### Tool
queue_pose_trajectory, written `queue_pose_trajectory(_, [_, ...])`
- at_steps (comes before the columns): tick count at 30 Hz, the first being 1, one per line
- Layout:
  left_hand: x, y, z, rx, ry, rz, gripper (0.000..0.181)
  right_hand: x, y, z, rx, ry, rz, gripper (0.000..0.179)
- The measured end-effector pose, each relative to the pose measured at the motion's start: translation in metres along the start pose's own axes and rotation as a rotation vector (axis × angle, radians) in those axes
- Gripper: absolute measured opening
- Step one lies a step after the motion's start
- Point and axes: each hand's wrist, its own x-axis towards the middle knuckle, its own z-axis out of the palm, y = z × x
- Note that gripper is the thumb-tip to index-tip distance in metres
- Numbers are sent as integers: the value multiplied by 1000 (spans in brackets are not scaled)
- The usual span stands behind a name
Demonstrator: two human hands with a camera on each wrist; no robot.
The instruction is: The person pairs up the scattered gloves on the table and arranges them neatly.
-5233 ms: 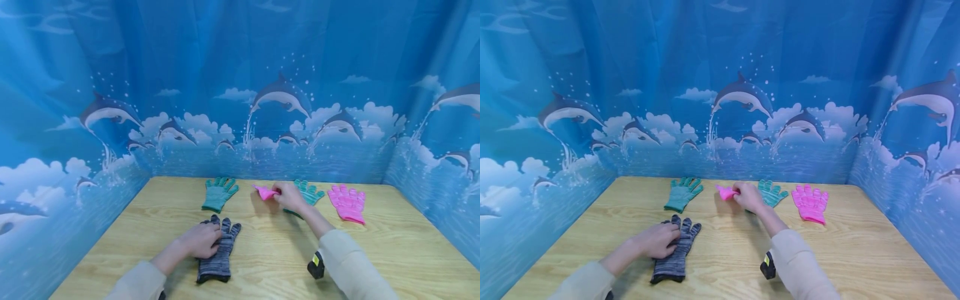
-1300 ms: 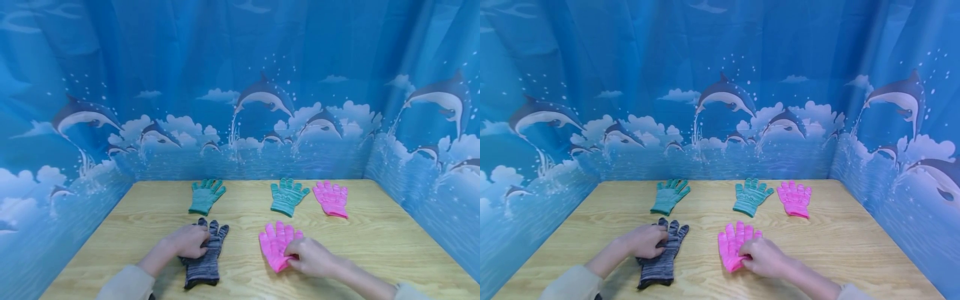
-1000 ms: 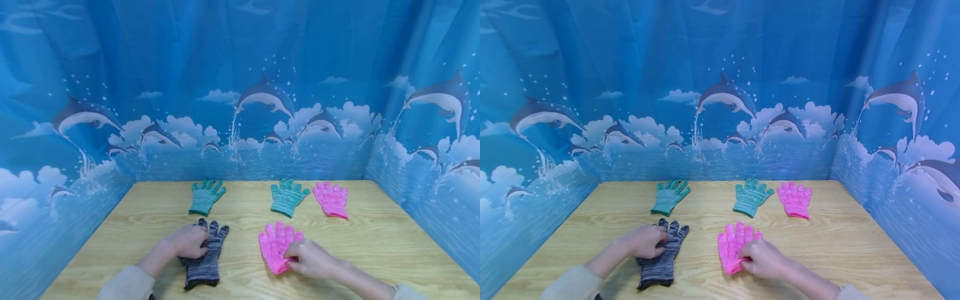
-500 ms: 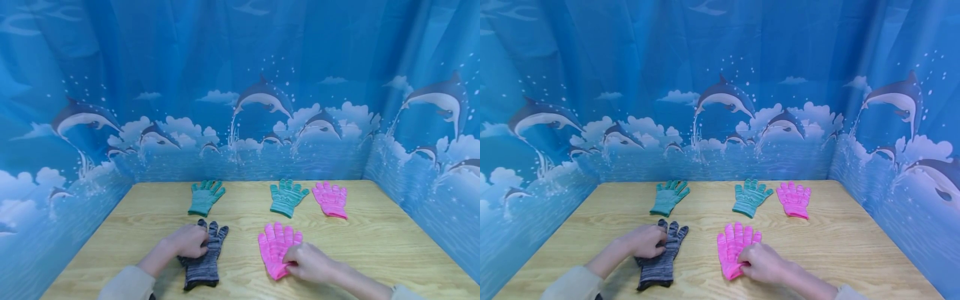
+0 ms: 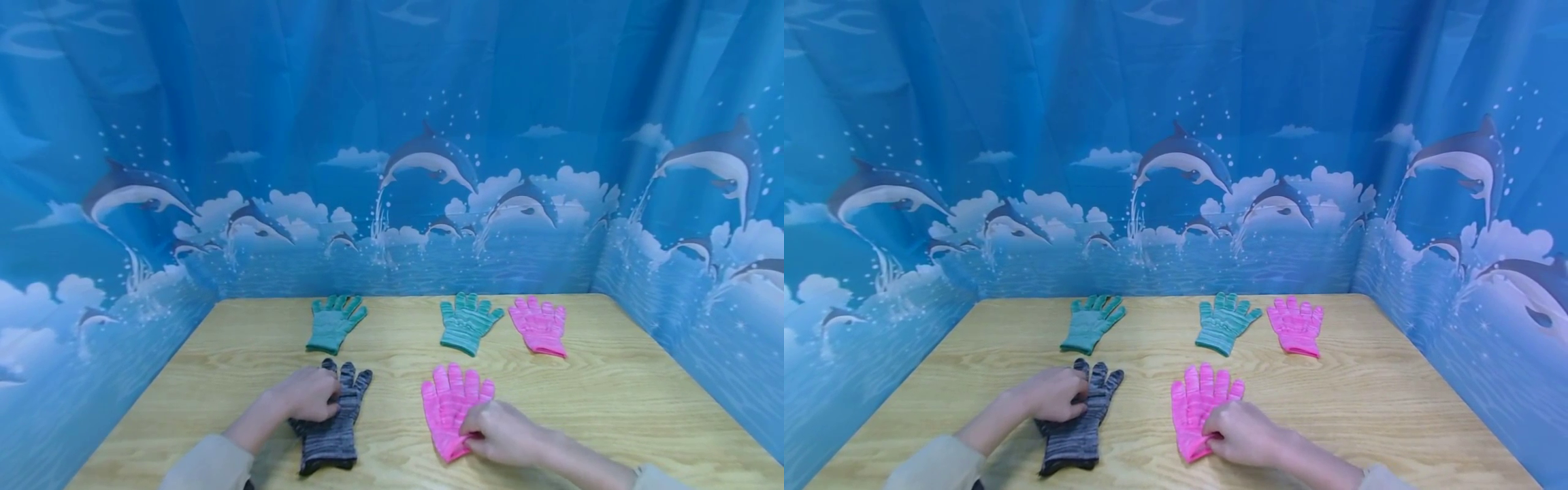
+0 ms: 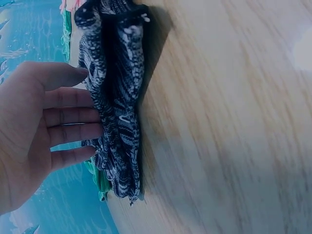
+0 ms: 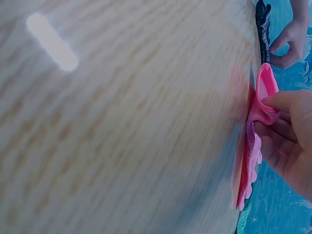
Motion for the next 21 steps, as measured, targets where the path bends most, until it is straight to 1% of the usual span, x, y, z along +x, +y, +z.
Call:
queue_pose_trajectory(4, [3,0,-1,12,26,20,22,0,-1,0,-16,-3,-14,17])
queue_pose_trajectory(9, [6,1,-4,15,82,77,31,0,-2,0,-37,-9,-31,19])
queue_pose_trajectory(14, [14,2,-10,22,133,92,26,0,-3,-2,-41,-17,-36,22])
queue_pose_trajectory(19, [27,-1,-18,70,234,132,16,0,-3,-3,-52,-35,-52,22])
queue_pose_trajectory(21, [34,-2,-22,82,252,135,11,0,-3,-3,-59,-46,-54,21])
